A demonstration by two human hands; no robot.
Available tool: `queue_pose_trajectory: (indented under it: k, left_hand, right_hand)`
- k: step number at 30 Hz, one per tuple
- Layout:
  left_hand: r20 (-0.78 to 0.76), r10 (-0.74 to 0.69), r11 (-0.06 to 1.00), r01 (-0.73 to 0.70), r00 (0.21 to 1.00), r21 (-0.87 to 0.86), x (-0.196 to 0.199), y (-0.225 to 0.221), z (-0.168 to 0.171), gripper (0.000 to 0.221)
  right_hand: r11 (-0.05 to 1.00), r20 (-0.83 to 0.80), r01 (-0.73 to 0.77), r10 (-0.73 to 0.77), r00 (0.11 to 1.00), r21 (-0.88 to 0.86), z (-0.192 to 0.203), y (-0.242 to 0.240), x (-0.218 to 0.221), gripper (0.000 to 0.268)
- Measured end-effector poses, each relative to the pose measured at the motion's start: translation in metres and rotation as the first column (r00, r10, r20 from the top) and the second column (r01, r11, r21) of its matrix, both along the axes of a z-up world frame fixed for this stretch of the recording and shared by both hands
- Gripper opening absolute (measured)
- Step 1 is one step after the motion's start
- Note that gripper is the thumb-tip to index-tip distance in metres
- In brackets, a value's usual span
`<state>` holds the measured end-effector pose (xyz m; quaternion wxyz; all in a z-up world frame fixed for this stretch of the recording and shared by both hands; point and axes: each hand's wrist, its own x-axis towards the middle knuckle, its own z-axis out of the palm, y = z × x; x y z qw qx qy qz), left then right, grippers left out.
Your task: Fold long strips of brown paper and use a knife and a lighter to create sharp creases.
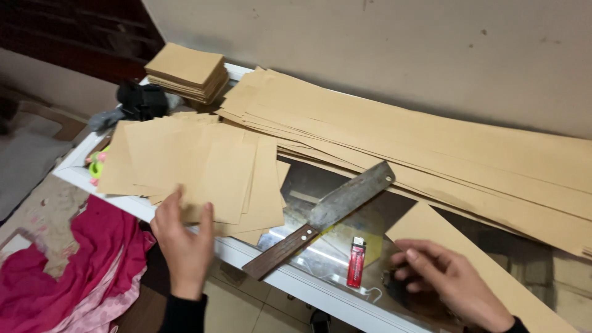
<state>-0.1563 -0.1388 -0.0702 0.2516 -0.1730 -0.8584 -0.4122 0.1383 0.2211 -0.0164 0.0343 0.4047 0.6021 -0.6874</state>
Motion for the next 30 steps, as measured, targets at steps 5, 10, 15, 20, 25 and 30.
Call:
queue_pose_trajectory:
  k: [5, 10, 15, 20, 25, 30]
  left_hand:
    - [-0.172, -0.216, 0.973, 0.196, 0.961, -0.125, 0.067, 0.058, 0.019, 0.038]
    - [-0.167, -0.504, 0.852, 0.456, 0.848, -0.255, 0.134, 0.111, 0.021, 0.031]
    - [-0.139, -0.646, 0.754, 0.600, 0.751, -0.267, 0.177, 0.144, 0.010, 0.033]
    - [-0.029, -0.787, 0.560, 0.693, 0.617, -0.454, 0.192, 0.159, -0.007, 0.030]
    - [0.099, -0.712, 0.562, 0.649, 0.695, -0.512, 0.192, 0.155, -0.017, 0.035]
    - [0.094, -0.607, 0.636, 0.553, 0.789, -0.539, 0.189, 0.159, -0.019, 0.032]
  right_hand:
    - [0.635, 0.287, -0.147, -0.122, 0.950, 0.758, 0.002, 0.032, 0.027, 0.049]
    - [0.372, 0.483, -0.420, -0.092, 0.871, 0.828, -0.029, 0.063, 0.061, 0.100]
    - [0.280, 0.569, -0.534, -0.058, 0.821, 0.798, -0.040, 0.073, 0.064, 0.113]
    - [0.320, 0.641, -0.598, -0.042, 0.766, 0.735, -0.038, 0.074, 0.063, 0.114]
    - [0.361, 0.634, -0.588, -0.012, 0.773, 0.724, -0.041, 0.078, 0.064, 0.109]
    - [0.191, 0.511, -0.504, 0.013, 0.860, 0.843, -0.059, 0.080, 0.070, 0.096]
